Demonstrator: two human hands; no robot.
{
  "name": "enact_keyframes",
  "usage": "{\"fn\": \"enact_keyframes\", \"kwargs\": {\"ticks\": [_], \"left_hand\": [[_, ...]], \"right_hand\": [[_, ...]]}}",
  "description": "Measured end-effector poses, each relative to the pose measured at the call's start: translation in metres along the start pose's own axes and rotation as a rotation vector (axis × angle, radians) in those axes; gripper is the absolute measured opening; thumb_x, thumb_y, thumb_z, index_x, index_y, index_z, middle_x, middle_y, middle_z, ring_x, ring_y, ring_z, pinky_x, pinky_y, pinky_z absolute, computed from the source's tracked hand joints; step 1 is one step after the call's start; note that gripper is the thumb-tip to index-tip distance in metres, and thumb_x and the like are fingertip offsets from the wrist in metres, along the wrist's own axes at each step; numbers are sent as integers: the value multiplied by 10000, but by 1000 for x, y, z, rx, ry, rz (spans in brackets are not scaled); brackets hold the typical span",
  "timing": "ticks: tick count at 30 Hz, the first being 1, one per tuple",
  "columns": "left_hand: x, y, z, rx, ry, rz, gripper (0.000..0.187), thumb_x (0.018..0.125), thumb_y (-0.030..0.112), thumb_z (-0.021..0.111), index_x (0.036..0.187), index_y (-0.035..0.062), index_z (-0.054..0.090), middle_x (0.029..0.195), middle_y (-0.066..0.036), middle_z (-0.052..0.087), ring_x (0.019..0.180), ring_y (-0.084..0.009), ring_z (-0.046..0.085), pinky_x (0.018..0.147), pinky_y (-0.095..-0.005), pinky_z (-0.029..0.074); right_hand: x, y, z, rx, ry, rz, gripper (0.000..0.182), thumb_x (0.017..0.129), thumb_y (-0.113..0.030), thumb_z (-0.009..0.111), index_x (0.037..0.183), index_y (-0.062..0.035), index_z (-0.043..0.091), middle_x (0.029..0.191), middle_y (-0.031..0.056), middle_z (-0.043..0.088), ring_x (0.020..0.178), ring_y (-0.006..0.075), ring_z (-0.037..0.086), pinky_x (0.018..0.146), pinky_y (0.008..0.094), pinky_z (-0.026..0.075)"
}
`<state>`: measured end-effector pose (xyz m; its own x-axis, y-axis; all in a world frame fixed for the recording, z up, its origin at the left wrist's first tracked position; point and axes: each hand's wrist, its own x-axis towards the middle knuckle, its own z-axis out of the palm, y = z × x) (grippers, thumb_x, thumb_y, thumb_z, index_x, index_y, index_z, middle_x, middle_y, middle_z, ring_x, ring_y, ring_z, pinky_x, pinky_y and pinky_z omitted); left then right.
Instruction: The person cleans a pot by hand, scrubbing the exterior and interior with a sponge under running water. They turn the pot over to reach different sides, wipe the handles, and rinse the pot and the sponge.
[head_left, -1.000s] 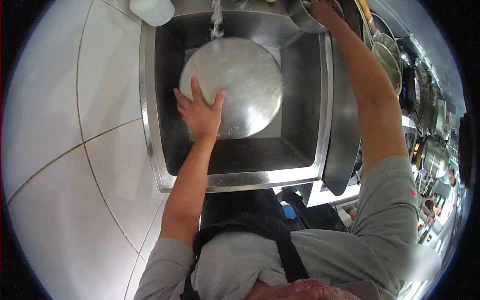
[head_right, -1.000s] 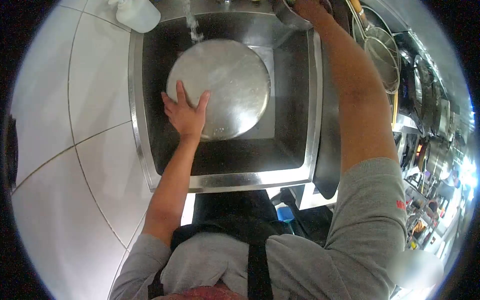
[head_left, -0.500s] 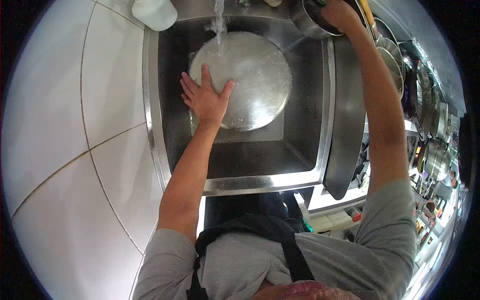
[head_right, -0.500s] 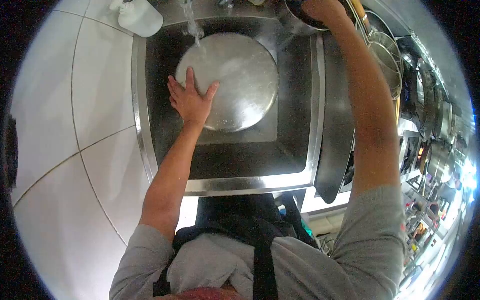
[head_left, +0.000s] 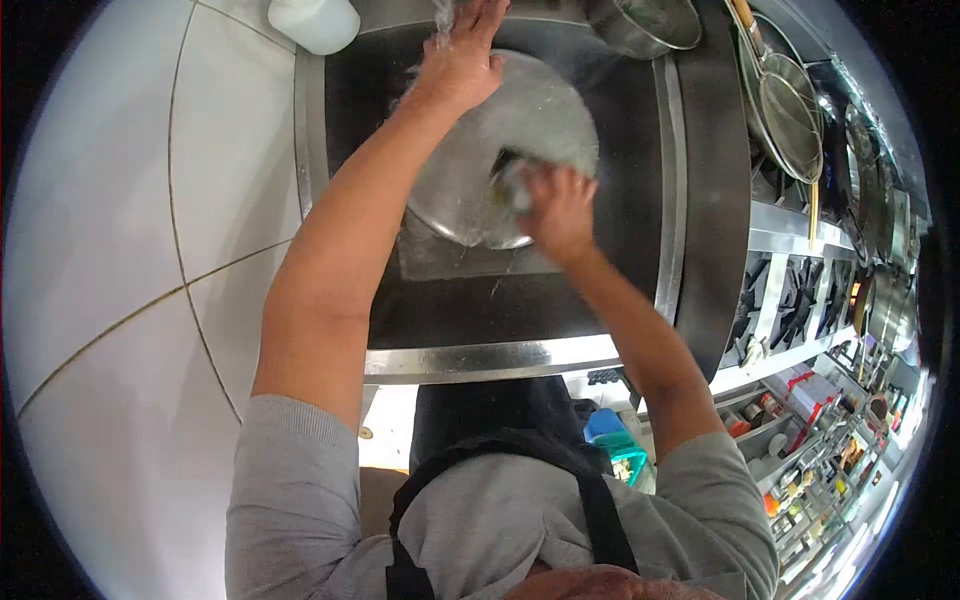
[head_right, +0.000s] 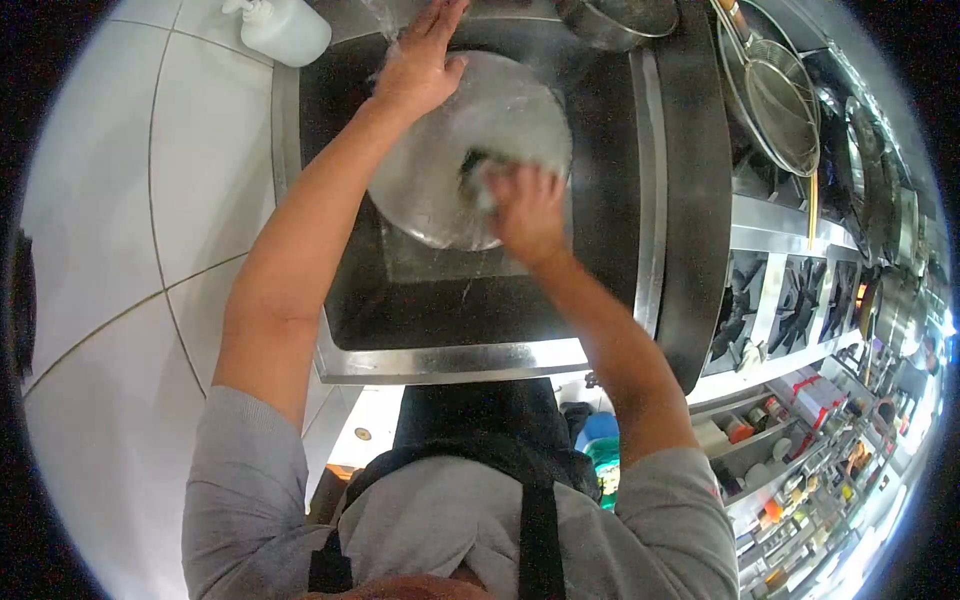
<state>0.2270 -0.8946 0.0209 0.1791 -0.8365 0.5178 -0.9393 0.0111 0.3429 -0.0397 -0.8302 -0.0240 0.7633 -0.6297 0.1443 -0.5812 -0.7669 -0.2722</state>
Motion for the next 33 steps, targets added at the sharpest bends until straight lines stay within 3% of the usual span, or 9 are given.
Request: {"fn": "enact_keyframes", "kwargs": {"ticks": [5, 9, 11, 18, 21, 24, 29, 31, 33], "left_hand": [[-119, 22, -49, -105, 214, -448, 664, 874, 230, 765, 1439, 17, 489, 1496, -255, 485, 1345, -464, 487, 1117, -556, 392], [-289, 74, -9, -1070, 242, -1693, 931, 984, 720, 487, 1635, 106, 233, 1641, -195, 309, 1455, -376, 376, 1127, -547, 373], [-274, 109, -22, -1415, 91, -1966, 974, 928, 861, 363, 1648, 221, 217, 1663, -171, 271, 1499, -377, 317, 1161, -638, 306], [-250, 120, -9, -2103, 442, -1720, 1164, 799, 996, 240, 1666, 234, 89, 1729, -114, 88, 1563, -405, 184, 1172, -734, 206], [-252, 122, 4, -2188, 502, -1448, 1128, 836, 965, 253, 1661, 212, 102, 1725, -119, 107, 1569, -408, 158, 1166, -772, 155], [-248, 119, -2, -2141, 520, -1700, 1130, 840, 958, 286, 1660, 202, 103, 1723, -128, 111, 1568, -419, 159, 1169, -772, 144], [-260, 116, 3, -2265, 500, -1574, 1076, 889, 897, 345, 1663, 191, 98, 1726, -137, 97, 1569, -433, 143, 1164, -783, 129], [-264, 113, 2, -2273, 533, -1536, 1070, 895, 888, 356, 1662, 185, 110, 1724, -138, 112, 1569, -431, 149, 1165, -783, 122], [-260, 114, 1, -2316, 539, -1488, 1064, 900, 879, 366, 1662, 178, 121, 1722, -140, 126, 1569, -430, 154, 1166, -782, 116]], "right_hand": [[159, 7, 39, -87, 148, 219, 526, 810, -211, 723, 1320, -122, 631, 1330, 138, 560, 1249, 383, 493, 1078, 542, 358], [83, -70, 54, 164, 105, -230, 505, 793, -159, 684, 1295, -120, 658, 1259, 124, 594, 1221, 372, 523, 1023, 521, 401], [24, -28, 47, 160, 39, -174, 573, 746, -123, 688, 1318, -117, 643, 1252, 137, 587, 1175, 368, 534, 984, 510, 420], [173, -29, 71, -31, 154, 28, 465, 867, -268, 646, 1283, -60, 655, 1312, 181, 619, 1136, 388, 580, 998, 532, 439], [91, -52, 92, 39, 203, -173, 441, 812, -191, 660, 1224, -35, 656, 1258, 180, 663, 1189, 358, 605, 1064, 478, 445], [31, -12, 33, 247, -92, -129, 495, 674, 46, 705, 1150, -87, 692, 1295, 149, 675, 1293, 340, 593, 1165, 475, 410], [169, -28, 85, -104, 265, -36, 517, 799, -137, 641, 1310, -63, 644, 1328, 152, 635, 1226, 372, 574, 1054, 506, 450], [162, -86, 106, -201, -157, -141, 569, 783, -157, 655, 1351, -119, 638, 1378, 146, 619, 1301, 361, 548, 1103, 492, 428], [69, -106, 69, 201, 110, -436, 543, 719, -78, 679, 1261, -100, 663, 1317, 154, 662, 1295, 367, 581, 1108, 479, 447]]}}
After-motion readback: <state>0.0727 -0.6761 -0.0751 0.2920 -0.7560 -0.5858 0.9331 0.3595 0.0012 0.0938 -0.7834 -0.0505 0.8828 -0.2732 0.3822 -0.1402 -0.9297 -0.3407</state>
